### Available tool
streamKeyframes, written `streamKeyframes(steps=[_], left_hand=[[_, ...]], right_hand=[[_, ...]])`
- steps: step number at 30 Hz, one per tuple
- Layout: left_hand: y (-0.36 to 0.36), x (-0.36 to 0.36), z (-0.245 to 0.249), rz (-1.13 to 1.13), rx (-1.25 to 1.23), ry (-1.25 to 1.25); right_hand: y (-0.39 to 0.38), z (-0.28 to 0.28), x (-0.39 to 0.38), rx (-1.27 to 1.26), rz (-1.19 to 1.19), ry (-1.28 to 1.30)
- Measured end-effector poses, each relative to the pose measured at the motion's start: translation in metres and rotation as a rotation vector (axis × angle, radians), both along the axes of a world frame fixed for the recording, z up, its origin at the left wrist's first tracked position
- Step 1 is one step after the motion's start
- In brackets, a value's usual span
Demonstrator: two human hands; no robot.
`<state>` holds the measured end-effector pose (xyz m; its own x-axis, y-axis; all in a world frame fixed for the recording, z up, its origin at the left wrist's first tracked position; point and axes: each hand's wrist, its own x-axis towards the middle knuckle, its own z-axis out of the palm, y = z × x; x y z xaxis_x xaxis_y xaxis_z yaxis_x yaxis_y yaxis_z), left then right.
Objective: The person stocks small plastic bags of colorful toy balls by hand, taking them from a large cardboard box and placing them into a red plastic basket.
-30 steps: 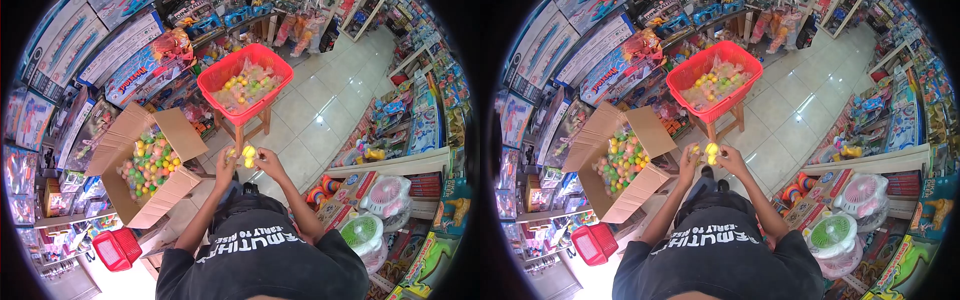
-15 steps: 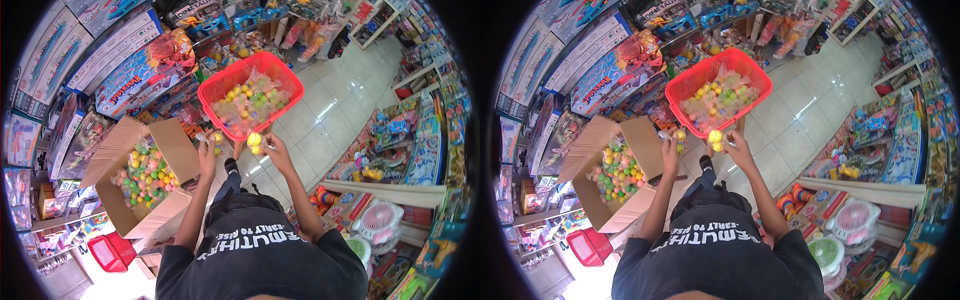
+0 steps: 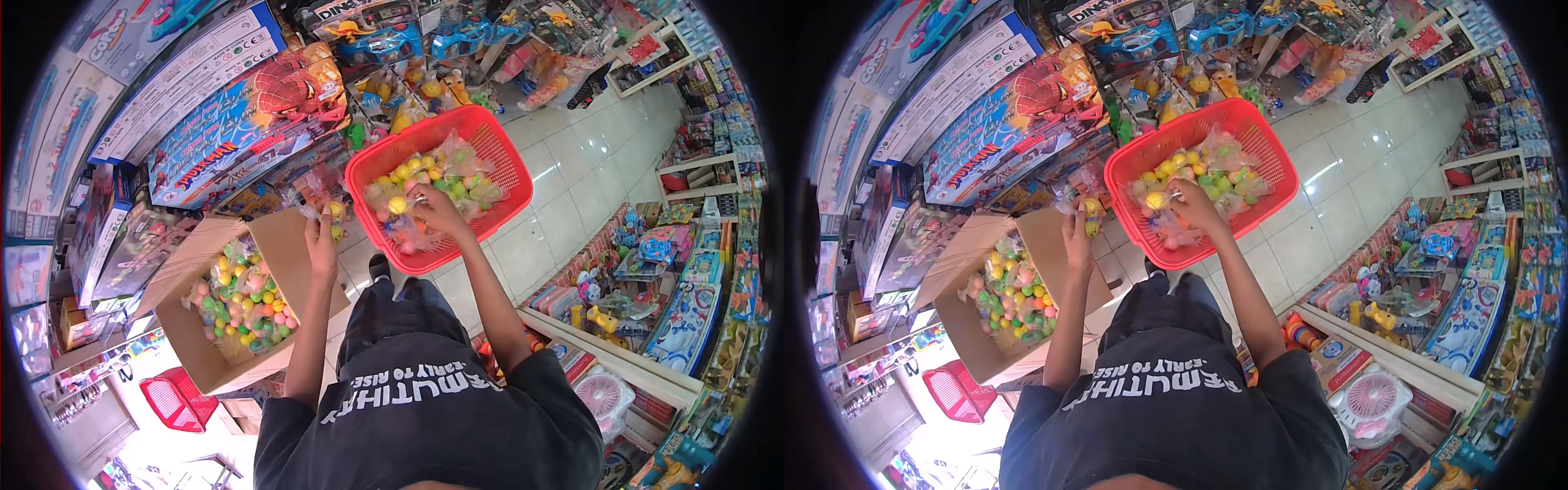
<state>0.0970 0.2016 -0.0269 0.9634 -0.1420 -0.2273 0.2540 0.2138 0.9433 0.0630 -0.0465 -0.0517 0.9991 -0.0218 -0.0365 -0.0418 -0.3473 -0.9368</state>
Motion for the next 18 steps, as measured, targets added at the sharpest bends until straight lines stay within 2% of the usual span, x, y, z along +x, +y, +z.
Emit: streamKeyframes(steps=[4,5,6,8,9,11,15,17,18], left_hand=[[-0.007,0.014,0.009,0.045,0.025,0.035],[-0.01,0.017,0.01,0.045,0.028,0.031],[-0.014,0.02,0.01,0.054,0.033,0.038],[-0.022,0.023,0.009,0.064,-0.009,0.009],[-0.026,0.024,0.009,0.074,-0.004,0.015],[-0.034,0.028,0.009,0.042,0.043,-0.056],[-0.052,0.03,0.028,-0.04,0.027,-0.066],[-0.062,0.032,0.026,-0.066,0.007,-0.1],[-0.066,0.033,0.025,-0.097,-0.018,-0.143]], right_hand=[[0.0,-0.043,0.02,-0.308,0.203,-0.054],[-0.001,-0.052,0.02,-0.296,0.252,0.077],[-0.002,-0.06,0.019,-0.291,0.262,0.082],[-0.002,-0.075,0.017,-0.498,0.355,0.162],[0.0,-0.074,0.016,-0.494,0.367,0.165],[0.004,-0.069,0.018,-0.694,0.491,0.279],[0.004,-0.081,0.015,-0.693,0.55,0.291],[0.003,-0.079,0.009,-0.846,0.733,0.241],[0.005,-0.082,0.006,-0.845,0.736,0.243]])
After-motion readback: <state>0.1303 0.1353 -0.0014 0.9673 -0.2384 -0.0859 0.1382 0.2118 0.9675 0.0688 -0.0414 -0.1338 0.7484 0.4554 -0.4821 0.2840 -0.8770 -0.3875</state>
